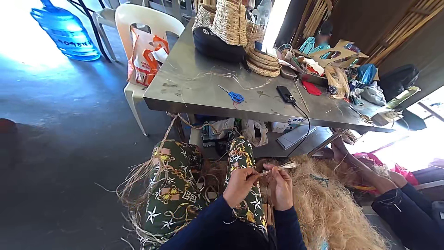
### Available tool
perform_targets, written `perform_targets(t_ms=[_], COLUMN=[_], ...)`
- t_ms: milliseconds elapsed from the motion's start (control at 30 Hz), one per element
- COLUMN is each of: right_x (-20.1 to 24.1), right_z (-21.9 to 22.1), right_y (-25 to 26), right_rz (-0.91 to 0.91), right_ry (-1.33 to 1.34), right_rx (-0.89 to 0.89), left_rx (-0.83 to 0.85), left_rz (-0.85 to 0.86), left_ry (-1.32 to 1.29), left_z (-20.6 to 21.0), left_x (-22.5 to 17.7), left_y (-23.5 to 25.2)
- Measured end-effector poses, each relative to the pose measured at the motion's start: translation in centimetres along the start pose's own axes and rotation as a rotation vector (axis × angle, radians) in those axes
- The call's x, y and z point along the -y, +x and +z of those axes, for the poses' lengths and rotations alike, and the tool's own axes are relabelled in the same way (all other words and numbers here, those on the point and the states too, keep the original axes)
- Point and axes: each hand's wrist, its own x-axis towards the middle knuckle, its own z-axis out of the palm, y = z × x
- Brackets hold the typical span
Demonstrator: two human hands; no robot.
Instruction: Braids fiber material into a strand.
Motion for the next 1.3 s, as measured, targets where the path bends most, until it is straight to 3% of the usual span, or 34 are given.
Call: perform_targets(t_ms=[133, 233, 300, 367, 433, 500, 567, 733, 933, 1300], right_x=[2.2, 4.6, 4.9, 3.9, 2.7, 1.6, 0.6, -1.1, -1.9, -2.3], right_z=[-3.3, -6.7, -7.9, -7.6, -5.9, -3.6, -1.7, 0.8, 1.3, 1.1], right_y=[3.4, 5.7, 6.0, 4.7, 2.9, 1.4, 0.6, 0.0, 0.1, 0.3], right_rz=[-0.089, -0.178, -0.240, -0.144, 0.047, 0.163, 0.213, 0.212, 0.173, 0.212], right_ry=[0.001, 0.060, -0.071, -0.306, -0.479, -0.536, -0.458, -0.183, -0.124, -0.005], right_rx=[-0.118, -0.396, -0.535, -0.381, -0.097, 0.143, 0.257, 0.151, 0.044, 0.045], left_rx=[-0.059, -0.126, -0.150, -0.155, -0.139, -0.125, -0.119, -0.133, -0.144, -0.189], left_rz=[-0.004, -0.016, -0.040, -0.056, -0.059, -0.051, -0.046, -0.089, -0.175, -0.249], left_ry=[-0.048, -0.106, -0.171, -0.242, -0.308, -0.345, -0.353, -0.371, -0.474, -0.555], left_z=[-0.2, -0.5, -0.7, -0.5, -0.2, 0.0, 0.0, 0.2, 0.3, 0.6], left_x=[0.4, 1.2, 1.4, 1.6, 1.9, 1.9, 1.9, 1.8, 1.3, 1.5], left_y=[-0.2, 0.2, 0.4, 0.6, 0.7, 0.7, 0.7, 0.7, 0.7, 1.0])
